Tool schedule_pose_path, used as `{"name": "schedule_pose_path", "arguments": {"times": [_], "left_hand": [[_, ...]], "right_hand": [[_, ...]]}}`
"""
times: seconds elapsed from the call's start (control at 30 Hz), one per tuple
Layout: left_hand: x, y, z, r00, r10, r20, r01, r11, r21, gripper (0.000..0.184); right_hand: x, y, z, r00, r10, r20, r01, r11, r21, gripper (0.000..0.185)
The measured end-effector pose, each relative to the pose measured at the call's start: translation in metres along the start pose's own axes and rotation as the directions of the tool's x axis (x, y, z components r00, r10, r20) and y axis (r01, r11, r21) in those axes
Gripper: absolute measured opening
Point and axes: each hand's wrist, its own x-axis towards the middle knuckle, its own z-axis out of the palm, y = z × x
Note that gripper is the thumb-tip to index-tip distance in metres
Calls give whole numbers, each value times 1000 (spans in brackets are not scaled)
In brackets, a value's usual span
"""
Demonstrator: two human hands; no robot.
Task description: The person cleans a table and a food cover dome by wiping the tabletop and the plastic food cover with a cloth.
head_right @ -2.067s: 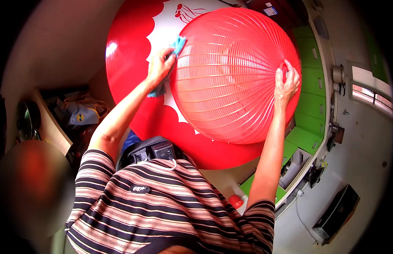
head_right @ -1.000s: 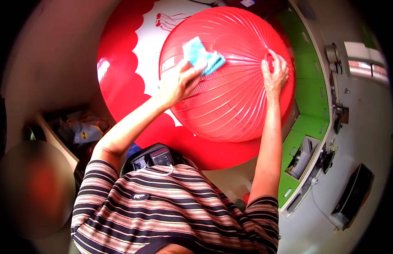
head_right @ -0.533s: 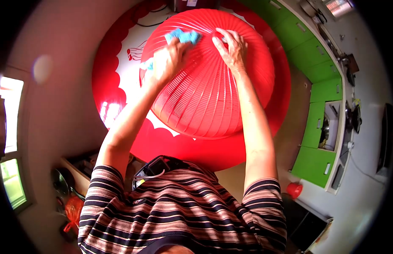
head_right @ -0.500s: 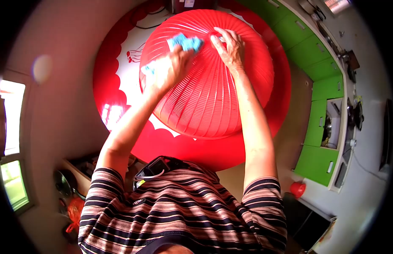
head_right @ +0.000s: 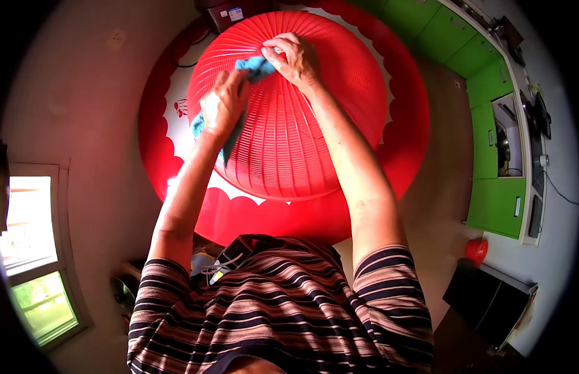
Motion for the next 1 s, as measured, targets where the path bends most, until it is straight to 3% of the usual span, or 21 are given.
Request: {"name": "schedule_pose_path", "arguments": {"times": [0.07, 0.17, 0.2, 0.27, 0.33, 0.37, 0.4, 0.43, 0.47, 0.5, 0.53, 0.6, 0.63, 0.7, 0.73, 0.77, 0.8, 0.83, 0.87, 0.9, 1.0], "left_hand": [[16, -3, 5, 991, -130, -10, 131, 991, 34, 15], [14, 1, 11, 983, -184, -19, 183, 983, -35, 18], [8, 5, 7, 993, -119, 14, 120, 991, -53, 19], [-10, 20, 5, 994, -72, 80, 79, 992, -95, 20], [-24, 37, -1, 987, -22, 160, 45, 988, -145, 23], [-28, 43, -3, 982, 11, 188, 25, 982, -188, 25], [-29, 51, -7, 976, 46, 214, 4, 973, -229, 27], [-26, 57, -11, 964, 60, 261, 24, 951, -309, 36], [-20, 59, -18, 926, 32, 375, 106, 934, -342, 47], [-15, 53, -16, 941, 53, 335, 113, 883, -456, 49], [-11, 46, -14, 954, 65, 294, 118, 817, -564, 52], [11, 38, -27, 978, 44, 202, 61, 872, -485, 47], [25, 26, -17, 992, 20, 122, 35, 900, -435, 47], [55, 2, 14, 1000, 7, 30, 4, 933, -359, 50], [69, -7, 32, 1000, 15, 15, -10, 942, -336, 53], [80, -14, 50, 998, 40, 54, -19, 939, -343, 67], [82, -18, 65, 998, 47, 48, -27, 937, -348, 67], [84, -19, 75, 988, 107, 108, -60, 928, -367, 74], [85, -24, 83, 972, 163, 170, -87, 919, -385, 81], [76, -20, 75, 972, 193, 133, -154, 953, -260, 89], [68, -16, 68, 967, 207, 146, -164, 951, -264, 88]], "right_hand": [[-1, 0, 4, 1000, 17, -18, -16, 999, 33, 22], [-1, 6, 8, 998, 58, -12, -57, 997, 57, 22], [0, 6, 7, 993, 117, -1, -116, 989, 94, 23], [-1, 18, 15, 997, 72, -20, -71, 997, 39, 23], [-5, 24, 16, 966, -252, -64, 243, 963, -119, 23], [-8, 28, 16, 961, -272, -58, 265, 959, -100, 25], [-2, 10, -6, 998, -65, -10, 66, 968, 243, 27], [4, -5, -26, 973, 228, 35, -217, 853, 474, 29], [7, -17, -43, 865, 479, 151, -450, 608, 654, 31], [1, -19, -53, 911, 411, 22, -352, 749, 561, 34], [-7, -24, -64, 913, 407, 21, -348, 754, 557, 34], [-26, -43, -83, 924, 382, -31, -366, 903, 225, 39], [-33, -55, -84, 953, 302, -39, -296, 948, 115, 41], [-47, -80, -75, 986, 169, -1, -169, 985, -44, 47], [-61, -83, -63, 985, 168, 35, -153, 953, -261, 38], [-63, -81, -63, 976, 206, 75, -184, 955, -233, 32], [-64, -78, -63, 963, 241, 119, -214, 955, -205, 27], [-66, -73, -62, 912, 389, 133, -401, 912, 81, 20], [-70, -67, -66, 899, 418, 131, -437, 877, 201, 16], [-65, -71, -78, 873, 475, 113, -487, 830, 274, 16], [-35, -66, -109, 818, 575, 13, -539, 759, 364, 17]]}}
